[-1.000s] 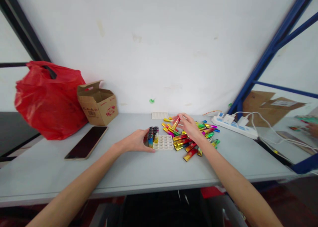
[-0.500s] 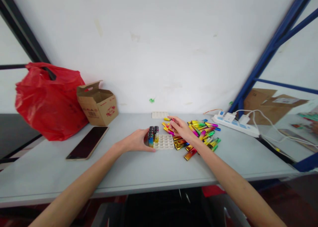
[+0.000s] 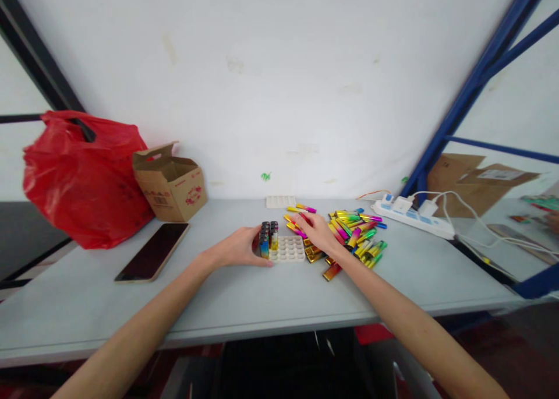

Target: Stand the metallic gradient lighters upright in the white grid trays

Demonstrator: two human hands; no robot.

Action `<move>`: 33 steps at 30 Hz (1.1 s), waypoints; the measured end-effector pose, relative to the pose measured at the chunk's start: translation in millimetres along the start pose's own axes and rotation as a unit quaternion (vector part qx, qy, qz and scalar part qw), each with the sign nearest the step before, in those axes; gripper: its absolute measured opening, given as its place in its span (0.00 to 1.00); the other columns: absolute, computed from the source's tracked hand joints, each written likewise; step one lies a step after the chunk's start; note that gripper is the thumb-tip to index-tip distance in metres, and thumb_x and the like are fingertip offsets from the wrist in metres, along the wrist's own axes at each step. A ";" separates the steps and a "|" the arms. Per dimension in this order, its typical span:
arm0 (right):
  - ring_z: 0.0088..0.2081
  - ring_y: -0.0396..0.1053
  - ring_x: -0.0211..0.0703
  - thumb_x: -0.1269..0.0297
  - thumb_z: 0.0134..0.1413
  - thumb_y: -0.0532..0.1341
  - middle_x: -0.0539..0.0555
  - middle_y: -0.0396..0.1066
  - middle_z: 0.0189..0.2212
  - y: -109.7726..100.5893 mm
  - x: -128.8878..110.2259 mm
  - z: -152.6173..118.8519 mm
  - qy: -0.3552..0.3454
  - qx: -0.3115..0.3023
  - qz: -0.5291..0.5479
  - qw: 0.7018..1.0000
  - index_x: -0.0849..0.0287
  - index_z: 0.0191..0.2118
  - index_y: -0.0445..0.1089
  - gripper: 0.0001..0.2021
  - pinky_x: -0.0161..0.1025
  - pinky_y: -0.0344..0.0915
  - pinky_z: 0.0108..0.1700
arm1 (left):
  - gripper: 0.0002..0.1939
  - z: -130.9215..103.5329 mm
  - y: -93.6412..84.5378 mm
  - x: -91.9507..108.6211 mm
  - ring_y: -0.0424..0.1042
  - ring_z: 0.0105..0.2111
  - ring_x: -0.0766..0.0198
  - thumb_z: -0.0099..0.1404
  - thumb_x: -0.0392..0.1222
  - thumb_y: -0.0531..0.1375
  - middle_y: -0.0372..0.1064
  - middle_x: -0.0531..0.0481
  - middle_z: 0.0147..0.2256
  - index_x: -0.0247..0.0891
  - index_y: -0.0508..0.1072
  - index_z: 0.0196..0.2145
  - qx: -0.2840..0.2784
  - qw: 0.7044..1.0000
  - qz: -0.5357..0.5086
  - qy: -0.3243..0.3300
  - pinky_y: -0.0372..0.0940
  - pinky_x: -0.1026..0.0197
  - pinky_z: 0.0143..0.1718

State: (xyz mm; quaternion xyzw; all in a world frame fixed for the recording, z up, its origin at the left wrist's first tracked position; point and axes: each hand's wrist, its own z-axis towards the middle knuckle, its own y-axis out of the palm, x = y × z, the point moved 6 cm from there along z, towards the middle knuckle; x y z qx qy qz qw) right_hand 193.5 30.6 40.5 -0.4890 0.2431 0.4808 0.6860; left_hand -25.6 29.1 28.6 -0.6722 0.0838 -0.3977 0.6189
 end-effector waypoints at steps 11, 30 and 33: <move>0.24 0.55 0.37 0.50 0.63 0.56 0.46 0.57 0.18 -3.9 -5.8 -4.4 -0.016 0.054 -0.081 0.995 0.55 0.21 0.58 0.21 0.37 0.49 0.28 | 0.36 0.6 0.3 -1.7 0.72 0.31 0.57 0.50 0.72 0.70 0.73 0.51 0.34 0.40 0.68 0.42 -0.001 1.000 0.003 -0.003 0.63 0.60 0.31; 0.29 0.68 0.42 0.51 0.74 0.57 0.50 0.73 0.26 30.9 -31.6 -21.7 -0.125 -0.129 -0.166 0.970 0.56 0.29 0.65 0.20 0.38 0.59 0.34 | 0.38 0.3 0.4 -0.8 0.76 0.36 0.53 0.50 0.71 0.70 0.78 0.46 0.40 0.38 0.71 0.46 -0.006 1.000 -0.002 -0.006 0.65 0.59 0.34; 0.32 0.70 0.44 0.52 0.73 0.59 0.52 0.75 0.29 35.2 -32.2 -22.3 -0.160 -0.139 -0.202 0.956 0.57 0.32 0.68 0.18 0.39 0.61 0.36 | 0.37 -0.3 0.0 0.0 0.76 0.35 0.53 0.50 0.71 0.70 0.78 0.47 0.38 0.39 0.71 0.44 -0.006 1.000 0.002 -0.008 0.64 0.59 0.33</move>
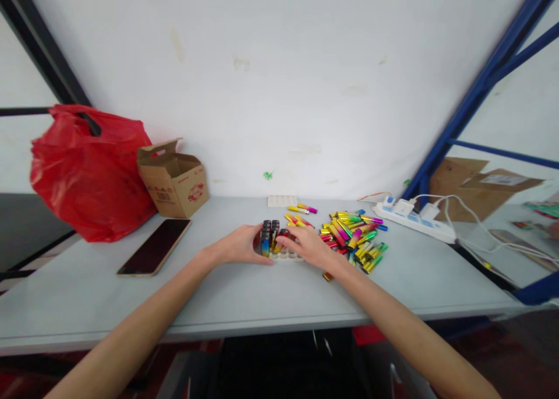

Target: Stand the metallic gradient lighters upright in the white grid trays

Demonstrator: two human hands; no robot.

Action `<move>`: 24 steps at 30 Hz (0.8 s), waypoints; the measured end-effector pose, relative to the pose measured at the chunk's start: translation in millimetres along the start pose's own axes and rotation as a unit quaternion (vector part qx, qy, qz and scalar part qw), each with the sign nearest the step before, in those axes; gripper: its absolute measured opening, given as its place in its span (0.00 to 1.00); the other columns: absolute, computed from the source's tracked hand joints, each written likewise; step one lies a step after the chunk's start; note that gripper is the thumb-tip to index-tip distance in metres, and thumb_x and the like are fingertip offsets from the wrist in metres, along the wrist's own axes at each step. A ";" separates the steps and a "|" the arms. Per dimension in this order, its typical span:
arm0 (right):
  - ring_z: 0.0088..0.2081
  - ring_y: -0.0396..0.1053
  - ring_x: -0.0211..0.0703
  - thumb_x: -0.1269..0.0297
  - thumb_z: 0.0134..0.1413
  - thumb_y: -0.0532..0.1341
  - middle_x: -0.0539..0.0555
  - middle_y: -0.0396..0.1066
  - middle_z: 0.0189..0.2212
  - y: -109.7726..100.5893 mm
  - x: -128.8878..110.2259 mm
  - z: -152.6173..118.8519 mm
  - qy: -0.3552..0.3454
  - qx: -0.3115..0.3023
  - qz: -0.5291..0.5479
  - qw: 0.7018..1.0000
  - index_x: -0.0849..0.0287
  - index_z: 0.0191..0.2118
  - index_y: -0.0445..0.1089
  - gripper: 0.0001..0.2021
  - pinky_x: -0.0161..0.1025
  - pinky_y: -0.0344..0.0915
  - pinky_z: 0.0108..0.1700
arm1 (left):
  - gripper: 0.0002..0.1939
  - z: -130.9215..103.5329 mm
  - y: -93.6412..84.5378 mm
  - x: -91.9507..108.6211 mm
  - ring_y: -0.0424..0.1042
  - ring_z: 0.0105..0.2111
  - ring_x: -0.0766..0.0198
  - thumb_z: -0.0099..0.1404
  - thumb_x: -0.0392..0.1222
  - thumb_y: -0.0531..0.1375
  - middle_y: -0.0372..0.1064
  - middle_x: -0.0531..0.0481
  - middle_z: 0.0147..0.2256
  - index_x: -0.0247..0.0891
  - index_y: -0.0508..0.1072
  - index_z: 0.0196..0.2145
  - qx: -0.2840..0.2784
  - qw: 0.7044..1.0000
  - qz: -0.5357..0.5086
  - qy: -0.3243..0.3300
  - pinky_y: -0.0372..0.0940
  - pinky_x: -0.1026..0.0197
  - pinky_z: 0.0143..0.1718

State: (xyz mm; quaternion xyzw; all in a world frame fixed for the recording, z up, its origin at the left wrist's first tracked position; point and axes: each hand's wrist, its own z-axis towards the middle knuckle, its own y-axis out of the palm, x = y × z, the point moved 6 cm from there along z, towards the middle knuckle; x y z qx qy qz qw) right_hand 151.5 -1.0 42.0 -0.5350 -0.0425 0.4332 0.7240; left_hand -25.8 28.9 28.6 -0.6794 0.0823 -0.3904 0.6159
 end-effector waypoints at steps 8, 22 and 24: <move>0.36 0.72 0.46 0.51 0.72 0.59 0.54 0.75 0.32 9.0 2.0 2.2 -0.019 -0.020 -0.029 0.999 0.58 0.38 0.70 0.15 0.41 0.63 0.40 | 0.37 0.5 -0.4 0.9 0.75 0.34 0.54 0.50 0.72 0.70 0.77 0.49 0.36 0.40 0.70 0.44 0.001 1.000 0.002 0.005 0.63 0.59 0.33; 0.33 0.69 0.43 0.48 0.74 0.54 0.52 0.74 0.30 -8.7 13.6 4.9 0.008 -0.003 -0.019 1.000 0.57 0.35 0.72 0.21 0.39 0.63 0.39 | 0.35 0.7 0.5 -0.7 0.74 0.32 0.56 0.49 0.70 0.70 0.76 0.49 0.35 0.40 0.70 0.42 0.012 1.000 -0.010 0.010 0.62 0.59 0.31; 0.38 0.71 0.44 0.56 0.77 0.51 0.54 0.76 0.35 -21.6 38.6 9.0 0.037 0.030 -0.043 0.998 0.59 0.40 0.74 0.19 0.40 0.65 0.45 | 0.35 0.9 0.4 -0.7 0.73 0.31 0.56 0.49 0.70 0.70 0.75 0.50 0.34 0.40 0.70 0.42 0.012 1.000 -0.014 0.007 0.62 0.59 0.31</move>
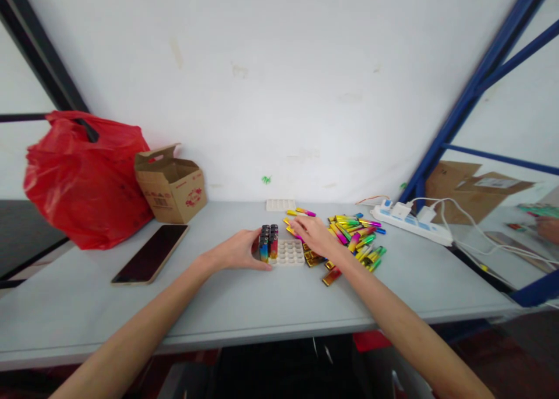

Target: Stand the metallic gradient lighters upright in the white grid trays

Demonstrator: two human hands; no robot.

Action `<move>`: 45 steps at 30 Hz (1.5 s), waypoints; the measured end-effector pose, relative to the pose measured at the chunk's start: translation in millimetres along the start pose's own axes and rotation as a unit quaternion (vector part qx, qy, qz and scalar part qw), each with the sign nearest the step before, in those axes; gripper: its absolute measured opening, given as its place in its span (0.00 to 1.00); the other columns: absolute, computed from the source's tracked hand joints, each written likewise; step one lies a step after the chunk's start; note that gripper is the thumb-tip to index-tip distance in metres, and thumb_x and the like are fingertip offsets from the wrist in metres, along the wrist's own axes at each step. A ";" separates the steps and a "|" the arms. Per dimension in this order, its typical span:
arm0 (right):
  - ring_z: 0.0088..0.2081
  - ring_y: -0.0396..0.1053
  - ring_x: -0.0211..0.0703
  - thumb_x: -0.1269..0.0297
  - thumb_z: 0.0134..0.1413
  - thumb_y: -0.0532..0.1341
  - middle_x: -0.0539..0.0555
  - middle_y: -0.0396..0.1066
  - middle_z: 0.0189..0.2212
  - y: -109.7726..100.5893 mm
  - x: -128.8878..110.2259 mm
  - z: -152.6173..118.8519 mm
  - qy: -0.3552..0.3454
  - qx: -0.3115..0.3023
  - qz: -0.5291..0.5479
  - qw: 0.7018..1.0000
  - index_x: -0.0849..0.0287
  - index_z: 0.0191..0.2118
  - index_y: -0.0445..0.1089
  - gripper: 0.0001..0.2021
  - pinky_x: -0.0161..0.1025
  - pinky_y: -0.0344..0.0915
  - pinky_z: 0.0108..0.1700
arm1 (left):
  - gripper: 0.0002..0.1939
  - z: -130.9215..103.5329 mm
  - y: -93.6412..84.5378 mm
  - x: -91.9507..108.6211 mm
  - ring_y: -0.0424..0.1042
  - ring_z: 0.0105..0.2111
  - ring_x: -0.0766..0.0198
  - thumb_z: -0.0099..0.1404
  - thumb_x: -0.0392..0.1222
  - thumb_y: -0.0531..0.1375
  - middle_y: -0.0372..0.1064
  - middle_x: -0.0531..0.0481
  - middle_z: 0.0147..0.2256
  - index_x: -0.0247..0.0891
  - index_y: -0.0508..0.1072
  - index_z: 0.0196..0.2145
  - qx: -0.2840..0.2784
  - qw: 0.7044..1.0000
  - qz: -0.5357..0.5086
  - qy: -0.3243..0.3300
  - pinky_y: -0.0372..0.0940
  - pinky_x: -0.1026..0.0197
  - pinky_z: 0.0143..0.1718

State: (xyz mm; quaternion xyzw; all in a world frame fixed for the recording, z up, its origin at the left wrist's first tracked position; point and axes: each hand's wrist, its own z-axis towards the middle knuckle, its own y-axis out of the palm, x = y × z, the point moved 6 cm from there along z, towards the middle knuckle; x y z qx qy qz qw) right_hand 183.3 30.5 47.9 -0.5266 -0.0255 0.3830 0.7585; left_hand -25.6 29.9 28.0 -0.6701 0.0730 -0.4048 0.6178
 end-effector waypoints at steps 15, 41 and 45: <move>0.46 0.76 0.49 0.70 0.67 0.62 0.63 0.78 0.44 8.9 82.4 22.4 0.066 -0.108 -0.146 0.981 0.62 0.41 0.78 0.06 0.42 0.66 0.54 | 0.36 0.6 1.4 -2.6 0.72 0.30 0.56 0.49 0.73 0.69 0.73 0.49 0.33 0.42 0.67 0.40 0.000 1.000 0.012 0.007 0.63 0.57 0.30; 0.39 0.74 0.43 0.43 0.45 0.75 0.52 0.77 0.38 -9.3 56.1 -2.1 0.242 0.143 0.595 0.753 0.54 0.40 0.73 0.23 0.42 0.74 0.44 | 0.33 -0.1 -0.1 -0.7 0.72 0.30 0.56 0.49 0.68 0.71 0.74 0.49 0.33 0.42 0.70 0.42 -0.009 1.000 -0.020 0.001 0.64 0.58 0.29; 0.25 0.64 0.37 0.38 0.57 0.66 0.44 0.67 0.26 -1.6 32.2 -2.8 0.202 0.064 0.584 0.783 0.50 0.43 0.66 0.23 0.36 0.67 0.30 | 0.34 -0.3 0.1 -0.1 0.72 0.30 0.56 0.49 0.69 0.71 0.73 0.50 0.33 0.42 0.69 0.42 -0.009 1.000 -0.015 0.001 0.63 0.58 0.30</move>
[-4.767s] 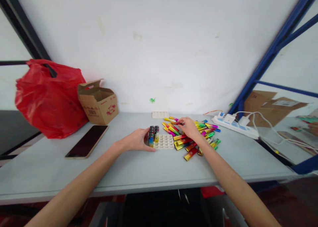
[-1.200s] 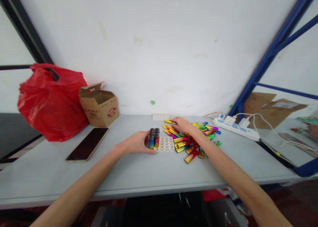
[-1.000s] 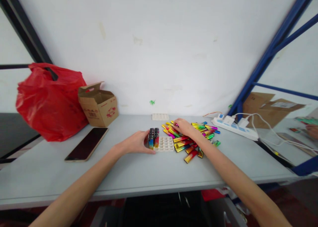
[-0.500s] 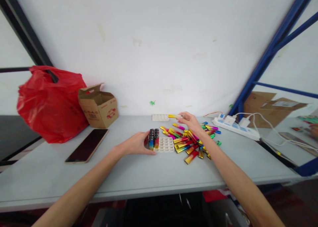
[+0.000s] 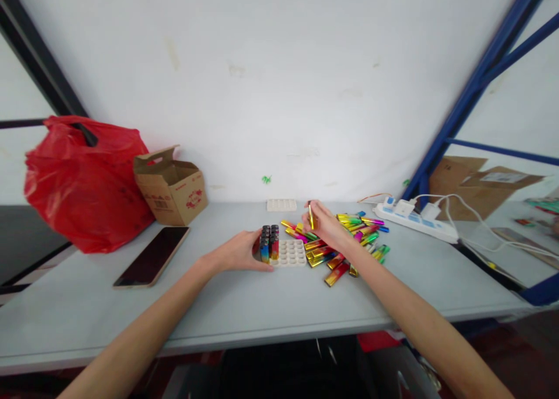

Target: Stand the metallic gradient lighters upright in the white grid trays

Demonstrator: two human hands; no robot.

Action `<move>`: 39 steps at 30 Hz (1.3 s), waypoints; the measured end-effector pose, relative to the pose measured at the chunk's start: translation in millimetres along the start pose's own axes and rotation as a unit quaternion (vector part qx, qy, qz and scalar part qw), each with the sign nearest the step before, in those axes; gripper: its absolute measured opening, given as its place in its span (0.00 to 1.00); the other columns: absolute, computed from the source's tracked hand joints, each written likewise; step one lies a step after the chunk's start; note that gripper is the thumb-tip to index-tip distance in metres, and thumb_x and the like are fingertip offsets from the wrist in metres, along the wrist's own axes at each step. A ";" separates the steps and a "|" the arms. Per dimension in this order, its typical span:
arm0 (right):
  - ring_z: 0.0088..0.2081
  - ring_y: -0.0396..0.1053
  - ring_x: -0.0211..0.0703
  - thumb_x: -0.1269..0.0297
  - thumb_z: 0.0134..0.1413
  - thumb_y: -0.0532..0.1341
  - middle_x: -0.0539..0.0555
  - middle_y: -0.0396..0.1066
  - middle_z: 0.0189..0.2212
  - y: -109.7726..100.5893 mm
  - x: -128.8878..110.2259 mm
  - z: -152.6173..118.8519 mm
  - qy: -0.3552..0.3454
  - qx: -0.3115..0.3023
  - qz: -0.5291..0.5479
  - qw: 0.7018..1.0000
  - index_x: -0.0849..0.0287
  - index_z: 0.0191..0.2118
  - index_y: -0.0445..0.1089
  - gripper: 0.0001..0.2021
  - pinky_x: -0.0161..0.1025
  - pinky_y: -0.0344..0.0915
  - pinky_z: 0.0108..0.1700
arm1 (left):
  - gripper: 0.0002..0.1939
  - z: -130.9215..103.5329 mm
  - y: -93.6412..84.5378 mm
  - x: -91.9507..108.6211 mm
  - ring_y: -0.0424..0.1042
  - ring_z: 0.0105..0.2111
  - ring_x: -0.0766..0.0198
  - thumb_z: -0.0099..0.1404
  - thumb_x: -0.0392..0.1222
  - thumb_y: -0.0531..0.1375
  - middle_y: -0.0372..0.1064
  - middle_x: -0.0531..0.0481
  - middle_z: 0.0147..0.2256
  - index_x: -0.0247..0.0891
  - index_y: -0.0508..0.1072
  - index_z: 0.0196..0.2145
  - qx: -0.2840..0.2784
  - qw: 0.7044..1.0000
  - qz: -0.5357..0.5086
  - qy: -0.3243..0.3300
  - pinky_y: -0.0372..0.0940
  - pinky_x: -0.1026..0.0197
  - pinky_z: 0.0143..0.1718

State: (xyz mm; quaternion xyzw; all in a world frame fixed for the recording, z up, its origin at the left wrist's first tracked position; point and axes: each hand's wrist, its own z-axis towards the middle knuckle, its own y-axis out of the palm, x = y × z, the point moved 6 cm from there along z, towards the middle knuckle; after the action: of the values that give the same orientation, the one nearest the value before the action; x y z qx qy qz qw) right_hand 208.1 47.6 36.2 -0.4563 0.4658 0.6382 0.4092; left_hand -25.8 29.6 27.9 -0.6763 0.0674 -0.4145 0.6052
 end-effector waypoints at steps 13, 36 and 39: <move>0.23 0.51 0.36 0.45 0.63 0.57 0.45 0.51 0.17 24.7 -4.6 -20.1 -0.161 0.092 -0.382 0.905 0.54 0.19 0.51 0.26 0.38 0.48 0.28 | 0.35 -0.8 -1.1 2.6 0.72 0.31 0.58 0.50 0.71 0.70 0.74 0.51 0.34 0.41 0.68 0.42 0.006 1.000 0.022 0.002 0.63 0.59 0.31; 0.30 0.73 0.43 0.48 0.73 0.56 0.52 0.77 0.28 59.7 4.3 -34.8 -0.174 -0.151 -0.447 0.864 0.57 0.31 0.68 0.21 0.38 0.64 0.35 | 0.36 -1.8 -5.3 -1.3 0.73 0.30 0.56 0.50 0.71 0.69 0.76 0.50 0.34 0.39 0.72 0.43 0.021 0.998 0.049 -0.016 0.60 0.59 0.30; 0.33 0.75 0.46 0.51 0.73 0.58 0.54 0.79 0.32 66.9 8.9 -37.7 -0.185 -0.181 -0.495 0.829 0.57 0.33 0.69 0.18 0.40 0.67 0.37 | 0.37 -1.2 -5.0 -2.7 0.72 0.30 0.58 0.48 0.72 0.70 0.75 0.51 0.33 0.39 0.72 0.42 0.016 0.999 0.044 -0.017 0.58 0.60 0.29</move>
State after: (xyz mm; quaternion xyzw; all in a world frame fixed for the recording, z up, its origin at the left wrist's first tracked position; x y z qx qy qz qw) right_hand 150.1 -3.4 36.7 -0.5650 -0.0316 0.4955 0.6590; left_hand -30.3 31.7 30.8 -0.6699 0.0804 -0.3774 0.6343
